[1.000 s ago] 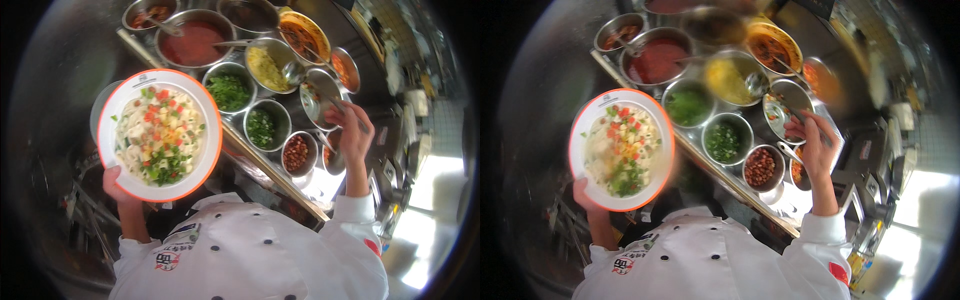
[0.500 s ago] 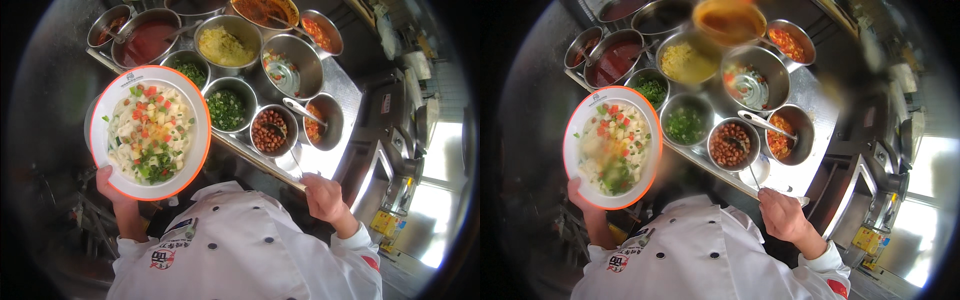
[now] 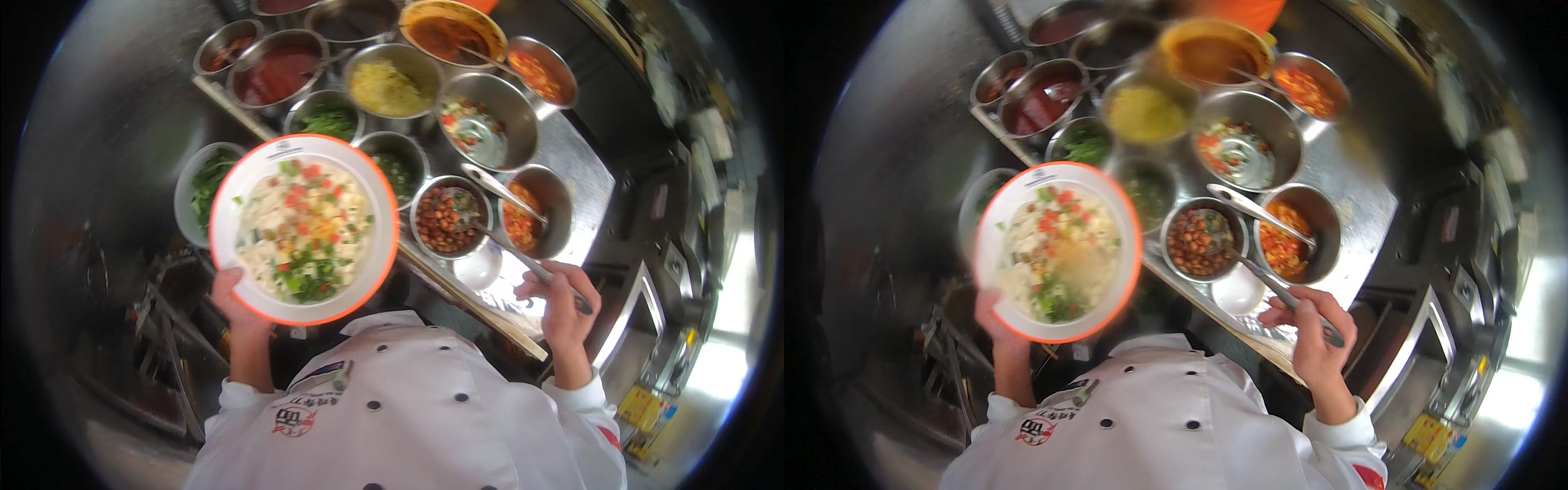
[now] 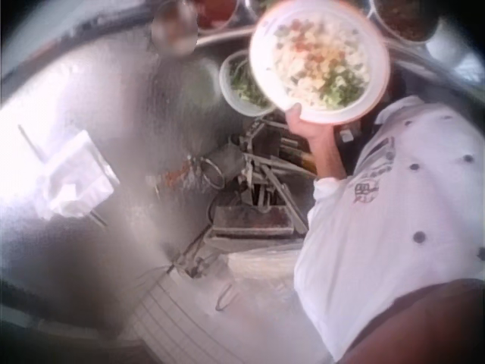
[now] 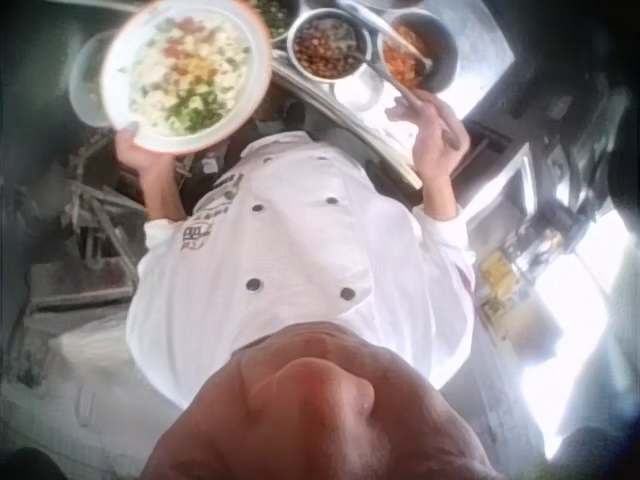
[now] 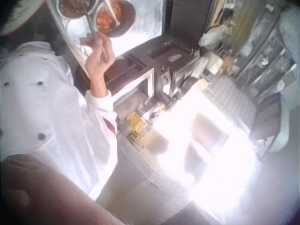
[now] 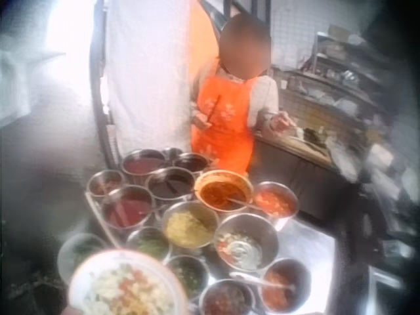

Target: The person assembles two bowls of noodles by adding greens, chopped vegetables, and various sauces from a condiment station. They then move to a cutting board and add chopped garlic to one bowl using a cleaver.

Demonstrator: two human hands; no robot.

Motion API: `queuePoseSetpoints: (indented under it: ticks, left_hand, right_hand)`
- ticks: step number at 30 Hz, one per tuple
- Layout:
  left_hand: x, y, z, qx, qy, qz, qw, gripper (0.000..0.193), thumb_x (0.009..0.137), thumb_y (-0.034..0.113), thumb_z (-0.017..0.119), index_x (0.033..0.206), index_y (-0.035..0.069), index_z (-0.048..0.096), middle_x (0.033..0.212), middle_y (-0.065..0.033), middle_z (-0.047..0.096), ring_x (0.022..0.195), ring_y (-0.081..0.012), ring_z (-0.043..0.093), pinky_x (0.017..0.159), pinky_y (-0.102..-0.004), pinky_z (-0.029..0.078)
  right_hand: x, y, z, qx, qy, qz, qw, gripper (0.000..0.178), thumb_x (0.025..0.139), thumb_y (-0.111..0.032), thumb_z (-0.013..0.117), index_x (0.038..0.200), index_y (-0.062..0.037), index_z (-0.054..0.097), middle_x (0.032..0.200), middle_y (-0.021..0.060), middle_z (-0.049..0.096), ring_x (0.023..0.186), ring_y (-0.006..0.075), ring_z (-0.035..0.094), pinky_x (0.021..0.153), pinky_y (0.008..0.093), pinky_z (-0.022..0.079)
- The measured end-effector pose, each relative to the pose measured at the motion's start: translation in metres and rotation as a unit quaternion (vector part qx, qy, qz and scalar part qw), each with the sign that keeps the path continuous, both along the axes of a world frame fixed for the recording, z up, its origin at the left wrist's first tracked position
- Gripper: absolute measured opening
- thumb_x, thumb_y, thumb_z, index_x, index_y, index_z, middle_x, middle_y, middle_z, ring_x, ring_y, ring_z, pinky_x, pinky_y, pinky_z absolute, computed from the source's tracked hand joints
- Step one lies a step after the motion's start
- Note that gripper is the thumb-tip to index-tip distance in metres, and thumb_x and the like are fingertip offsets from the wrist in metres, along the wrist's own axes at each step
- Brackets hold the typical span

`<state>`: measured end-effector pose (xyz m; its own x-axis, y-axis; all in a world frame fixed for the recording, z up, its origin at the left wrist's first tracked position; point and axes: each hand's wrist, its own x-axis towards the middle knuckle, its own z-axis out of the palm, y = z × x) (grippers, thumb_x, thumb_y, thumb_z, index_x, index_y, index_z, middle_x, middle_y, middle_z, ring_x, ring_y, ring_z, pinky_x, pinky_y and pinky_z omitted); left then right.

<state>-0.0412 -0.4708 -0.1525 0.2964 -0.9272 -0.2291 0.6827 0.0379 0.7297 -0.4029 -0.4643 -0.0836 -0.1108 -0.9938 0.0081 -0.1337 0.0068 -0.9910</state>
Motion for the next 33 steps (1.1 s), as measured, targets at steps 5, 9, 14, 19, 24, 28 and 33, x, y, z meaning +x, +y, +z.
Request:
queuePoseSetpoints:
  ticks: [5, 9, 14, 19, 24, 28, 33]
  left_hand:
    - [0.03, 0.021, 0.077, 0.008, 0.01, -0.002, 1.0, 0.07, 0.067, 0.025, 0.044, 0.129, -0.005, 0.036, 0.126, -0.0211, 0.045, 0.115, -0.0327, 0.046, 0.1, -0.0399, 0.035]
    - [0.028, 0.021, 0.115, 0.013, 0.009, -0.014, 1.0, 0.068, 0.068, 0.026, 0.043, 0.128, -0.005, 0.037, 0.126, -0.0204, 0.046, 0.115, -0.0321, 0.047, 0.099, -0.0398, 0.036]
    - [0.03, 0.024, 0.118, -0.021, -0.014, -0.035, 0.999, 0.074, 0.066, 0.028, 0.041, 0.132, -0.004, 0.032, 0.132, -0.0206, 0.041, 0.12, -0.0323, 0.043, 0.102, -0.0405, 0.033]
    - [0.058, 0.01, 0.092, -0.015, 0.037, -0.024, 0.999, 0.077, 0.065, 0.029, 0.041, 0.133, -0.004, 0.029, 0.133, -0.0215, 0.039, 0.121, -0.0329, 0.042, 0.102, -0.0407, 0.033]
    - [0.077, 0.007, 0.091, -0.044, 0.015, -0.009, 0.999, 0.077, 0.066, 0.031, 0.041, 0.133, -0.005, 0.028, 0.133, -0.021, 0.038, 0.123, -0.0329, 0.039, 0.103, -0.0416, 0.032]
    - [0.087, 0.008, 0.091, -0.071, 0.041, -0.035, 0.996, 0.077, 0.066, 0.03, 0.041, 0.133, -0.004, 0.028, 0.133, -0.0205, 0.038, 0.123, -0.0321, 0.039, 0.104, -0.0414, 0.031]
    - [0.106, 0.006, 0.086, -0.021, 0.044, -0.039, 0.998, 0.075, 0.066, 0.026, 0.043, 0.133, -0.004, 0.03, 0.132, -0.0201, 0.04, 0.121, -0.0314, 0.042, 0.103, -0.0385, 0.032]
  right_hand:
    - [0.048, 0.016, 0.096, -0.114, -0.004, 0.061, 0.992, 0.025, 0.088, -0.004, 0.033, 0.098, 0.0114, 0.05, 0.079, 0.022, 0.063, 0.063, 0.0263, 0.065, 0.064, 0.0331, 0.054]
    - [0.068, -0.001, 0.126, -0.271, 0.228, 0.252, 0.901, 0.021, 0.082, 0.004, 0.042, 0.1, 0.0086, 0.052, 0.078, 0.0199, 0.064, 0.068, 0.0256, 0.066, 0.064, 0.0305, 0.052]
    - [0.066, -0.104, 0.113, -0.323, 0.185, 0.068, 0.926, 0.014, 0.085, 0.004, 0.051, 0.098, 0.0075, 0.056, 0.075, 0.0135, 0.064, 0.065, 0.0174, 0.064, 0.06, 0.025, 0.051]
    - [0.093, -0.185, 0.122, -0.045, 0.325, -0.024, 0.944, 0.019, 0.088, -0.007, 0.055, 0.101, 0.0059, 0.06, 0.082, 0.0099, 0.065, 0.069, 0.0118, 0.062, 0.063, 0.023, 0.05]
    - [0.143, -0.189, 0.106, -0.117, 0.331, 0.195, 0.916, 0.015, 0.077, -0.008, 0.065, 0.09, -0.0022, 0.066, 0.075, 0.0086, 0.066, 0.065, 0.0107, 0.061, 0.06, 0.0256, 0.048]
    - [0.205, -0.224, 0.025, -0.223, 0.524, 0.36, 0.74, 0.018, 0.074, -0.018, 0.065, 0.085, -0.0042, 0.066, 0.086, 0.0167, 0.064, 0.078, 0.0321, 0.062, 0.069, 0.0388, 0.05]
    - [0.231, -0.24, -0.003, -0.181, 0.659, 0.425, 0.593, 0.011, 0.073, -0.01, 0.057, 0.076, -0.0058, 0.066, 0.083, 0.0164, 0.064, 0.079, 0.0336, 0.062, 0.069, 0.0413, 0.051]
